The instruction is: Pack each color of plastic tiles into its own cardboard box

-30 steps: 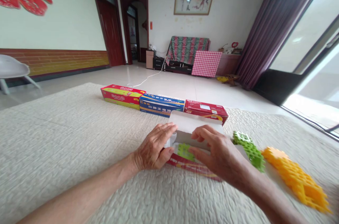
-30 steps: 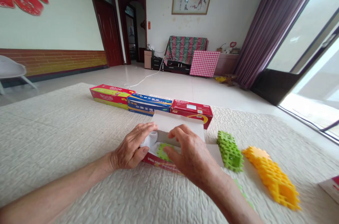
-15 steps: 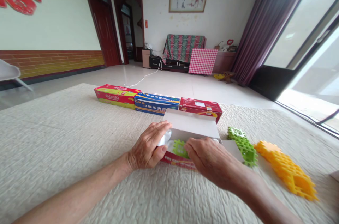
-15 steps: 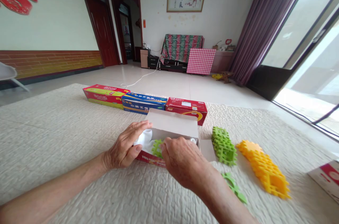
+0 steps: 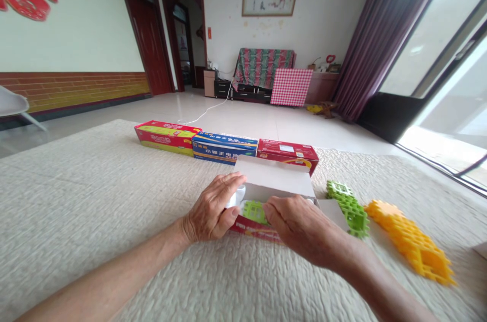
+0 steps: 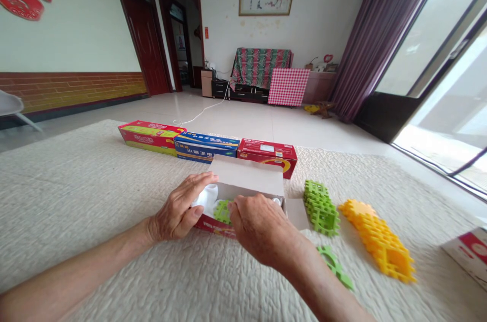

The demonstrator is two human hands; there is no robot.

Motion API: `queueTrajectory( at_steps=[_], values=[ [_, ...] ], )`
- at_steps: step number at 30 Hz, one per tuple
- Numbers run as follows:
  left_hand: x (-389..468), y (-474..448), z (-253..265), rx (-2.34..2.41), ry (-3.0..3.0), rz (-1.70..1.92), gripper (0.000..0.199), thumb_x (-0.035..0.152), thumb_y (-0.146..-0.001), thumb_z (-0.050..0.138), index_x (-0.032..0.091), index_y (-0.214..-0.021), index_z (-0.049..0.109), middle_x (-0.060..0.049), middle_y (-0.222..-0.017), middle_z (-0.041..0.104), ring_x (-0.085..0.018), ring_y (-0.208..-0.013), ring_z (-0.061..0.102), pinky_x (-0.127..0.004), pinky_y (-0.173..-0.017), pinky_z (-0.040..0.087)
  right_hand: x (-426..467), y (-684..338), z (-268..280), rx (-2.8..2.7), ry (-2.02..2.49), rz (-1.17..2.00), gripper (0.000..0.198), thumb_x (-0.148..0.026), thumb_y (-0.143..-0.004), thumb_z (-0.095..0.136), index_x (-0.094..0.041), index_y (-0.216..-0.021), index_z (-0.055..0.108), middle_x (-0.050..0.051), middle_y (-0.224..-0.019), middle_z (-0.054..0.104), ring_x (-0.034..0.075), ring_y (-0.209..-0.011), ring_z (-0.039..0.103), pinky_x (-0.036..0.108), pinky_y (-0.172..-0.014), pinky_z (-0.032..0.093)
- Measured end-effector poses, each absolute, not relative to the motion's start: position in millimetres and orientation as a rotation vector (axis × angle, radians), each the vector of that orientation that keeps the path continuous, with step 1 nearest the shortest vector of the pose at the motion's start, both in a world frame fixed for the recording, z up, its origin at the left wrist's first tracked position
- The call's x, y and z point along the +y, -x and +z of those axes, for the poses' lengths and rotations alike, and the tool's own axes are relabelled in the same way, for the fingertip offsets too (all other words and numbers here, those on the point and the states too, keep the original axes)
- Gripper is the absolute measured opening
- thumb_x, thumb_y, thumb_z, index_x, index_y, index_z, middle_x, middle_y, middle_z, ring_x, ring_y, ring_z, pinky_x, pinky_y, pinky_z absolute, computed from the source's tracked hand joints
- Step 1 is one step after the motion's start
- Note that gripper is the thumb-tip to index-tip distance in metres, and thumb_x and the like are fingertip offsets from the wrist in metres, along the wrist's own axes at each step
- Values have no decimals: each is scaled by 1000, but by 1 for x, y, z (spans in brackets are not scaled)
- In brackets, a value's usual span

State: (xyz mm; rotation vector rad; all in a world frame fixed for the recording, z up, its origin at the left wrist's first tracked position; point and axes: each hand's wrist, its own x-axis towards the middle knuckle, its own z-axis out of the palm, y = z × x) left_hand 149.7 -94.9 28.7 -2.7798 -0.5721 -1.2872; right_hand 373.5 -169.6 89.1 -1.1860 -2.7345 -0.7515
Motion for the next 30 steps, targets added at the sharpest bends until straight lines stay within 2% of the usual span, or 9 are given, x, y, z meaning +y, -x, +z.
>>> queueTrajectory(
  at_steps=[8,11,14,17,20,25,30],
  values=[
    [-94,-150,28,-584,2780,-1276,57,26,-86,38,10,-140,33,-18,-134,51,-29,-130,42,-50,-105,35,-169,-366,89,-2745,1230,-566,27,-8,-87,33,-16,-76,56,5,-67,57,12,-53,39,31,-50,18],
    [-96,-149,28,-588,2792,-1261,56,25,-86,38,10,-140,34,-18,-136,49,-29,-131,40,-50,-107,34,-171,-377,109,-2612,1345,-259,30,-14,-90,34,-16,-71,57,3,-64,57,10,-51,40,28,-49,22],
    [-97,-149,27,-592,2801,-1235,56,21,-86,39,11,-141,33,-17,-137,48,-30,-132,39,-50,-108,33,-173,-409,137,-2305,1536,14,33,-24,-95,33,-18,-76,60,0,-66,61,9,-54,48,25,-52,31],
    [-95,-148,26,-583,2800,-1241,57,20,-86,40,11,-142,32,-16,-138,47,-30,-132,38,-50,-108,32,-177,-457,145,-2046,1659,-50,30,-31,-93,38,-19,-83,65,1,-73,66,12,-63,56,26,-58,38],
    [-94,-147,26,-576,2799,-1225,57,20,-87,40,12,-142,30,-15,-139,46,-30,-131,39,-49,-108,33,-182,-497,121,-2011,1773,-174,22,-27,-87,47,-20,-81,67,2,-78,67,14,-69,59,28,-65,42],
    [-95,-147,27,-569,2788,-1200,57,21,-87,38,13,-143,29,-14,-139,46,-30,-132,39,-48,-108,33,-189,-520,66,-1965,2021,-322,26,-20,-81,54,-19,-105,65,10,-102,63,18,-80,61,32,-71,45],
    [-95,-147,26,-578,2780,-1204,56,21,-88,38,13,-142,30,-14,-139,45,-31,-131,39,-49,-108,33,-186,-521,50,-1959,2063,-492,20,-19,-81,55,-19,-98,64,9,-101,62,21,-83,58,34,-74,43]
  ],
)
